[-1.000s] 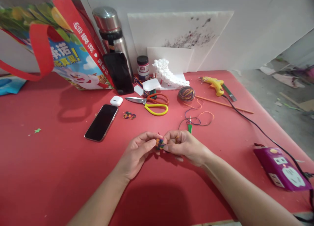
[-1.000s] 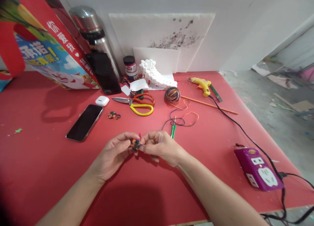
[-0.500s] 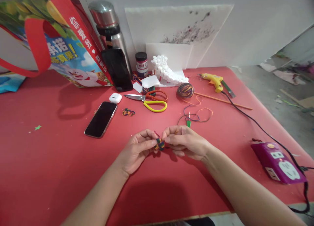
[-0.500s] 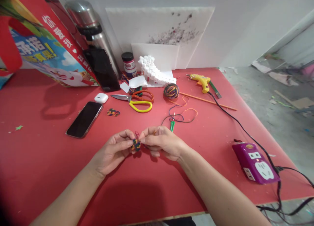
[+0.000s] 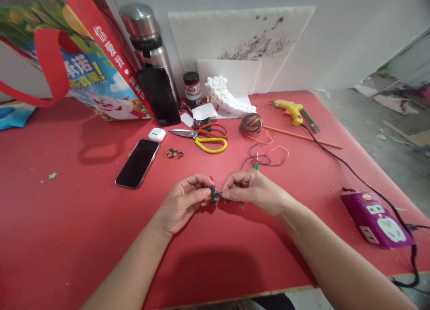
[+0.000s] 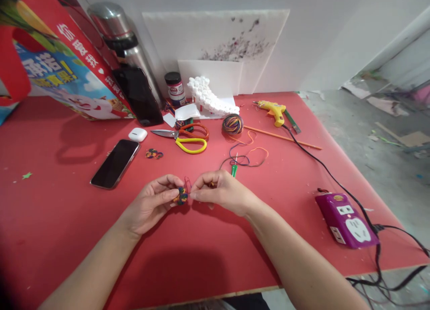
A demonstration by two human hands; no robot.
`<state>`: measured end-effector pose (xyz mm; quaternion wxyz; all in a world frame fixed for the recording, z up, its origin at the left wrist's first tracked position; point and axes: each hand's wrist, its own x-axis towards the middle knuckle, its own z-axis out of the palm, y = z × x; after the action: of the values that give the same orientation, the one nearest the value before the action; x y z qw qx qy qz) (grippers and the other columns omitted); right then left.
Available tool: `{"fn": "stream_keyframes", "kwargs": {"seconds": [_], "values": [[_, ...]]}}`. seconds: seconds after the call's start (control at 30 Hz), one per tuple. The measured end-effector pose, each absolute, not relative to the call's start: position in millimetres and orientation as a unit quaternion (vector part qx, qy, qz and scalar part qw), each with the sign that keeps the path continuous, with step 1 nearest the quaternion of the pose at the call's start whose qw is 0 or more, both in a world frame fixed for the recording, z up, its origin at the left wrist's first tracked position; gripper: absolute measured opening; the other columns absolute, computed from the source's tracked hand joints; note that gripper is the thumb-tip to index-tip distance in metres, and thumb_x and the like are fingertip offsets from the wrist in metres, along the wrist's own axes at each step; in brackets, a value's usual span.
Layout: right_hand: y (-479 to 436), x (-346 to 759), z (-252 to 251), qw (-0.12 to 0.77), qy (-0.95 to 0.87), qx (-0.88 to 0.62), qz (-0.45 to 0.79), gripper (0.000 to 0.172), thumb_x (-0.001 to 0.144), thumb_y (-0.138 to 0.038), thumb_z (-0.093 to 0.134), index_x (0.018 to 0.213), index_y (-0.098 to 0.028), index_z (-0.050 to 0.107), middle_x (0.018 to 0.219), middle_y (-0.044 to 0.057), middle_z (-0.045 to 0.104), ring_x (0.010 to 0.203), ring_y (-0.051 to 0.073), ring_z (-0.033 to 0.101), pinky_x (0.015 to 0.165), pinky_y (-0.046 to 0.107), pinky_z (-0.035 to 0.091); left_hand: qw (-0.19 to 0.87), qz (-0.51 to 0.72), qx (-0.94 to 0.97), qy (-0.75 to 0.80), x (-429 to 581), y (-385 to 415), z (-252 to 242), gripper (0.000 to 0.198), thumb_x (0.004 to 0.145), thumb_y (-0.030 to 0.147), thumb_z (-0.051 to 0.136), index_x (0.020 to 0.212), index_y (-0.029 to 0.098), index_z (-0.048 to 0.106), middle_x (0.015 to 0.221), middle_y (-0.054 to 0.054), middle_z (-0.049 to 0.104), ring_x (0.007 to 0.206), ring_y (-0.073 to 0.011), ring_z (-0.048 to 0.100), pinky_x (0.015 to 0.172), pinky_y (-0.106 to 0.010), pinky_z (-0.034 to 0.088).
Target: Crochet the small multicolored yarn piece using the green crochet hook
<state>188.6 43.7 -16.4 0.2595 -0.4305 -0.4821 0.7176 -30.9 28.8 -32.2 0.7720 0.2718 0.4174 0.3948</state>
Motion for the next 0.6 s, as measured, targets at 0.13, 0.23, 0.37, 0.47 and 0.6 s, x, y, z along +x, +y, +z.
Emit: {"fn": "stream_keyframes", "kwargs": {"seconds": [0.13, 0.23, 0.37, 0.47, 0.6], "values": [[43, 186, -15, 0.264, -0.458, -0.446, 0.722, 0.037, 0.070, -0.047, 0.090, 0.082, -0.016, 0.075, 0.061, -0.003, 0.061, 0.056, 0.010, 0.050, 0.053, 0.026, 0.040, 0.759, 0.403, 0.294, 0.419, -31, 30, -32, 0.032, 0.063, 0.031, 0.103, 0.085, 0.019, 0.083, 0.083, 0.000, 0.071, 0.065, -0.0072, 0.061, 0.062, -0.018, 0.051], [41, 180, -16, 0.250, -0.450, -0.443, 0.734, 0.037, 0.068, -0.044, 0.092, 0.082, -0.016, 0.073, 0.056, -0.006, 0.055, 0.054, 0.009, 0.048, 0.053, 0.025, 0.040, 0.750, 0.408, 0.310, 0.419, -29, 29, -33, 0.032, 0.063, 0.032, 0.103, 0.085, 0.019, 0.084, 0.082, 0.000, 0.071, 0.067, -0.0075, 0.061, 0.065, -0.018, 0.051], [39, 176, -19, 0.264, -0.440, -0.440, 0.737, 0.034, 0.068, -0.041, 0.092, 0.077, -0.017, 0.069, 0.054, -0.008, 0.052, 0.051, 0.008, 0.045, 0.050, 0.024, 0.038, 0.746, 0.403, 0.321, 0.422, -28, 28, -34, 0.034, 0.064, 0.031, 0.103, 0.091, 0.020, 0.084, 0.087, -0.001, 0.072, 0.076, -0.0094, 0.064, 0.069, -0.018, 0.053], [39, 178, -23, 0.281, -0.419, -0.431, 0.748, 0.032, 0.067, -0.037, 0.092, 0.079, -0.017, 0.070, 0.055, -0.007, 0.055, 0.051, 0.009, 0.047, 0.049, 0.023, 0.039, 0.750, 0.407, 0.318, 0.413, -27, 27, -33, 0.036, 0.063, 0.026, 0.103, 0.093, 0.021, 0.084, 0.089, -0.002, 0.074, 0.081, -0.0107, 0.066, 0.072, -0.018, 0.054], [40, 178, -27, 0.296, -0.392, -0.406, 0.771, 0.028, 0.065, -0.033, 0.091, 0.075, -0.017, 0.069, 0.058, -0.004, 0.061, 0.049, 0.008, 0.048, 0.047, 0.023, 0.039, 0.773, 0.401, 0.307, 0.385, -27, 27, -32, 0.036, 0.063, 0.022, 0.103, 0.094, 0.022, 0.084, 0.091, -0.002, 0.076, 0.083, -0.0109, 0.070, 0.075, -0.018, 0.056]]}}
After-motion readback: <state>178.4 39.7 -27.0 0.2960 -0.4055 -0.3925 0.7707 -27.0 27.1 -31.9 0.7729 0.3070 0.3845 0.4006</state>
